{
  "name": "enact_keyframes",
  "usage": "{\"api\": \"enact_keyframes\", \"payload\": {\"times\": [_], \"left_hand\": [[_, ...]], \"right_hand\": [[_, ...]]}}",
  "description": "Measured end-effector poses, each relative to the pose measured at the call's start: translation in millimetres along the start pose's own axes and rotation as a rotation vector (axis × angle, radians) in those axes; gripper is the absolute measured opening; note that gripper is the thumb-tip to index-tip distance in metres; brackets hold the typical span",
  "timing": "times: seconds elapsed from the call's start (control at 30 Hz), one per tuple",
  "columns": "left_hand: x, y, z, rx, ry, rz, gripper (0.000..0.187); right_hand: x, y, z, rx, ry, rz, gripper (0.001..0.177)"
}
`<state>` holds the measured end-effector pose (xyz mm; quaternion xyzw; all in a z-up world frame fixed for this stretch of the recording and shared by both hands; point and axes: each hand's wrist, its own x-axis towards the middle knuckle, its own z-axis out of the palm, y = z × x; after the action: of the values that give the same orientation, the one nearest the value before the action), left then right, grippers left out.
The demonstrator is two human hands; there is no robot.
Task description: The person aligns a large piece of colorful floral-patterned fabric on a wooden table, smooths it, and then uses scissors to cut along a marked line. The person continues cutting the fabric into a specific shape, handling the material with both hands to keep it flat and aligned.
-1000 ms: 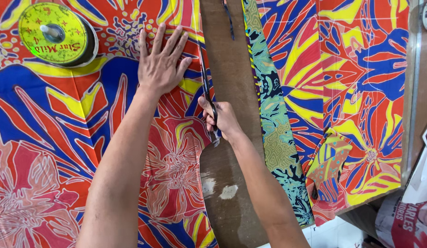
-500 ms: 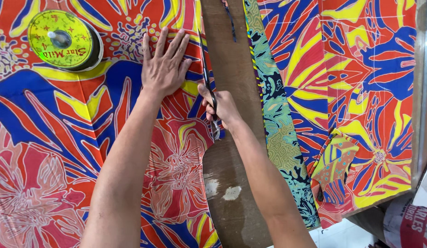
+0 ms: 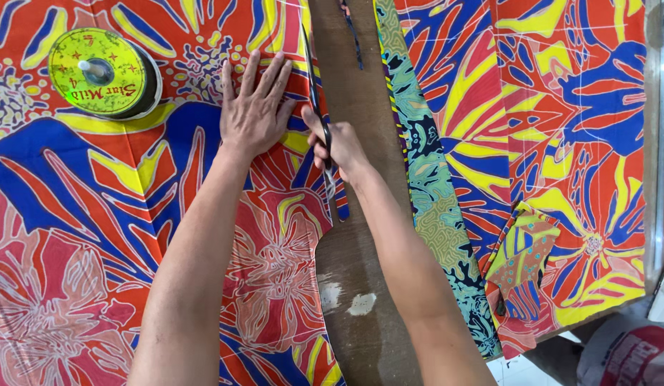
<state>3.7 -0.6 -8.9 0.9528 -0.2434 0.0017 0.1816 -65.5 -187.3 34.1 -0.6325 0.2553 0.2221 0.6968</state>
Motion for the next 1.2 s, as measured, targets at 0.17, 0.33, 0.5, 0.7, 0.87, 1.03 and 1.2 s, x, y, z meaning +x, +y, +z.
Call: {"api": "enact_keyframes", "payload": {"times": [0.17,0.33,0.5,0.7,0.87,1.03,1.2], "left_hand": [[2,-1,-3,0.019,0.005,0.006,0.065],[-1,-3,2,0.014,0.035,0.017,0.064],[-2,0,0,0.03,0.032,0.011,0.065],[-1,0,-1,0.033,0.024,0.007,0.064],[2,-2,2,0.05,0.036,0.017,0.065],[1,0,0,0.031,-0.002,-0.016,0.065],[0,0,3,0.069,0.016,0.0,0.065]], "right_hand": [[14,-8,3,-0.007,0.007,-0.021,0.061],[12,-9,5,0.007,0.017,-0.02,0.063],[28,-26,7,0.03,0.01,-0.004,0.062],[37,-27,6,-0.029,0.018,-0.05,0.062],[46,-32,5,-0.02,0.023,-0.019,0.064],[66,-44,7,-0.004,0.006,-0.043,0.063],[70,-40,3,-0.04,0.011,-0.059,0.063]]}}
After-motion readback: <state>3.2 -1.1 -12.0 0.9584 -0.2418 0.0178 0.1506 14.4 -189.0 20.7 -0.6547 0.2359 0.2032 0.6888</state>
